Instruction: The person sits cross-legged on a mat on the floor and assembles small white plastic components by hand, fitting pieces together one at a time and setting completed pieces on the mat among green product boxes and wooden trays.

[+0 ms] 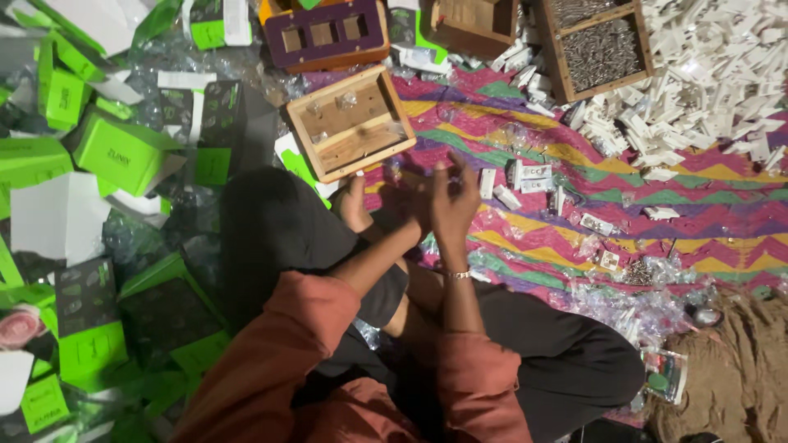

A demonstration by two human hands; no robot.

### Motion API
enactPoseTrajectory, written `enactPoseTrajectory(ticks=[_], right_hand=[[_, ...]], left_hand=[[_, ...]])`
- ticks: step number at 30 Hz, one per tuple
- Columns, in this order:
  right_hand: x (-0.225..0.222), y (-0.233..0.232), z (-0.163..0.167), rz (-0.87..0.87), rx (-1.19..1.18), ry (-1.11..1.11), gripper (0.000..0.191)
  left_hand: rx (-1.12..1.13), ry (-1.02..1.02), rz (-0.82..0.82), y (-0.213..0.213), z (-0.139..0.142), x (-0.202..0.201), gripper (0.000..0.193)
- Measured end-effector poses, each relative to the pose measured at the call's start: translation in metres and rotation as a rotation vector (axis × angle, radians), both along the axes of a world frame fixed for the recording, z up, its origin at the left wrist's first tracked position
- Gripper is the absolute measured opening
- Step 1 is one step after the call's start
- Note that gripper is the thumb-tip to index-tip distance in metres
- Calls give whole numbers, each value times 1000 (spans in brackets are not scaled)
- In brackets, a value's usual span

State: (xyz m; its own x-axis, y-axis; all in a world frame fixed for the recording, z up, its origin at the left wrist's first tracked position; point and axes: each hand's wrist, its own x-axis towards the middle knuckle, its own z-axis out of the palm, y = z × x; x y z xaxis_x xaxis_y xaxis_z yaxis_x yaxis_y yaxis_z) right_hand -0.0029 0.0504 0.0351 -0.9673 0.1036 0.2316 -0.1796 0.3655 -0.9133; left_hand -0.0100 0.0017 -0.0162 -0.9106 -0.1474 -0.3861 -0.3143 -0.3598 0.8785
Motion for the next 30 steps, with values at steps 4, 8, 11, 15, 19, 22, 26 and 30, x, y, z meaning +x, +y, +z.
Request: enactPoseTrajectory(ticks=[4, 8, 11, 15, 19, 22, 26, 30], right_hand=[[-1, 7, 11, -27, 43, -228, 33], [13, 50, 16, 76, 379, -38, 45], [16, 68, 5, 63, -20, -295, 40], [19, 80, -20, 21, -493, -538, 16], [13, 93, -47, -91, -606, -521, 19], [11, 102, -59, -182, -694, -552, 18], [10, 108, -60, -260, -617, -517, 22], [6, 99, -47, -127, 60, -206, 24]], left_hand=[[-56, -22, 72, -10, -5, 1, 16], [-117, 127, -50, -13, -9, 3, 17], [-75, 231, -194, -9, -4, 2, 18], [-85, 148, -273, -4, 2, 3, 24], [-132, 231, -246, 7, -3, 9, 45], [-89, 238, -319, 15, -10, 12, 49], [68, 406, -372, 15, -6, 8, 46], [164, -201, -372, 6, 13, 0, 30]])
